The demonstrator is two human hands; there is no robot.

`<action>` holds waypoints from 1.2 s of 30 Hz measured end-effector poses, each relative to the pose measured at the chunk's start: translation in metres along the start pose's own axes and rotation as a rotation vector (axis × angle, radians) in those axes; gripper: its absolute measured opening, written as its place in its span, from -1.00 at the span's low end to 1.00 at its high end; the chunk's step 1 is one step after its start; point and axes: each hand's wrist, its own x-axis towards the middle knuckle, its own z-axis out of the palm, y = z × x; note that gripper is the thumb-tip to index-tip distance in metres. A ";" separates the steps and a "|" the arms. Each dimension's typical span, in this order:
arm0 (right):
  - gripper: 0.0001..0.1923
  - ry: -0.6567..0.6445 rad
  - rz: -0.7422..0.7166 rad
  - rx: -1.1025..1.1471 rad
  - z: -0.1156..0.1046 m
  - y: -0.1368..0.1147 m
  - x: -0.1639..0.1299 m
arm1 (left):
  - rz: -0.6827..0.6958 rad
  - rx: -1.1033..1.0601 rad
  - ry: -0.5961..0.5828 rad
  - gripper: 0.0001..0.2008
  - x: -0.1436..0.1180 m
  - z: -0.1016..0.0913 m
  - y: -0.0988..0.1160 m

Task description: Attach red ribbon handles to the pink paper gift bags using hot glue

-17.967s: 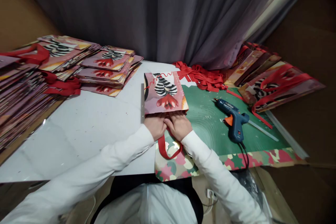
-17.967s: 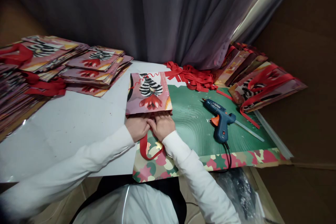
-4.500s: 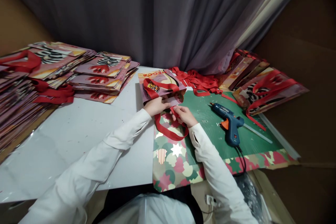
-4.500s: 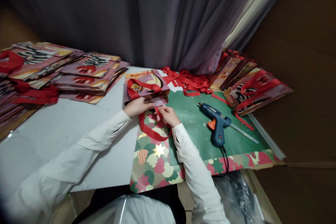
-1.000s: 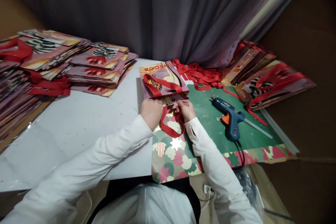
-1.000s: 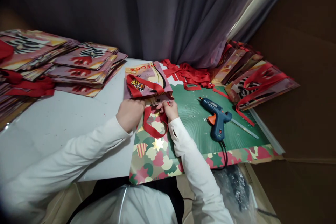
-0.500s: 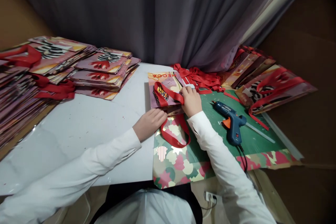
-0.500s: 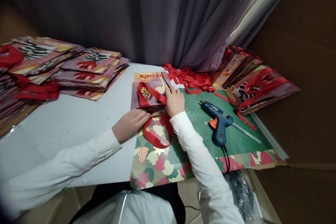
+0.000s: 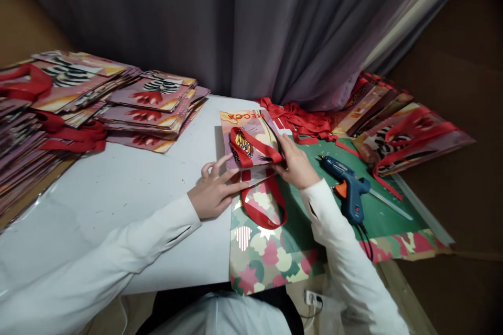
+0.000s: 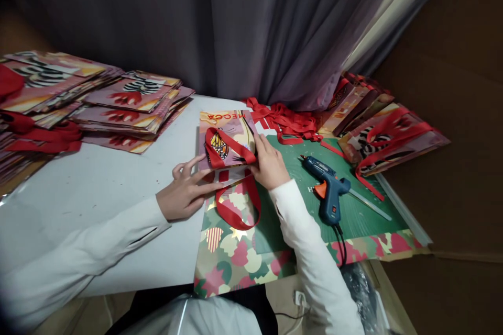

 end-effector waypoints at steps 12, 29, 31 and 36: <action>-0.51 -0.042 -0.193 0.014 0.051 -0.098 -0.121 | -0.050 0.041 -0.042 -0.39 0.000 -0.007 0.006; -0.65 -0.074 -0.063 0.069 0.034 -0.096 -0.118 | -0.103 0.010 -0.090 -0.41 0.001 -0.007 0.009; -0.60 -0.096 -0.058 0.098 0.036 -0.092 -0.108 | -0.105 0.018 -0.092 -0.42 0.001 -0.007 0.009; -0.53 -0.118 -0.067 0.033 0.052 -0.092 -0.102 | -0.100 0.014 -0.058 -0.37 0.000 -0.005 0.010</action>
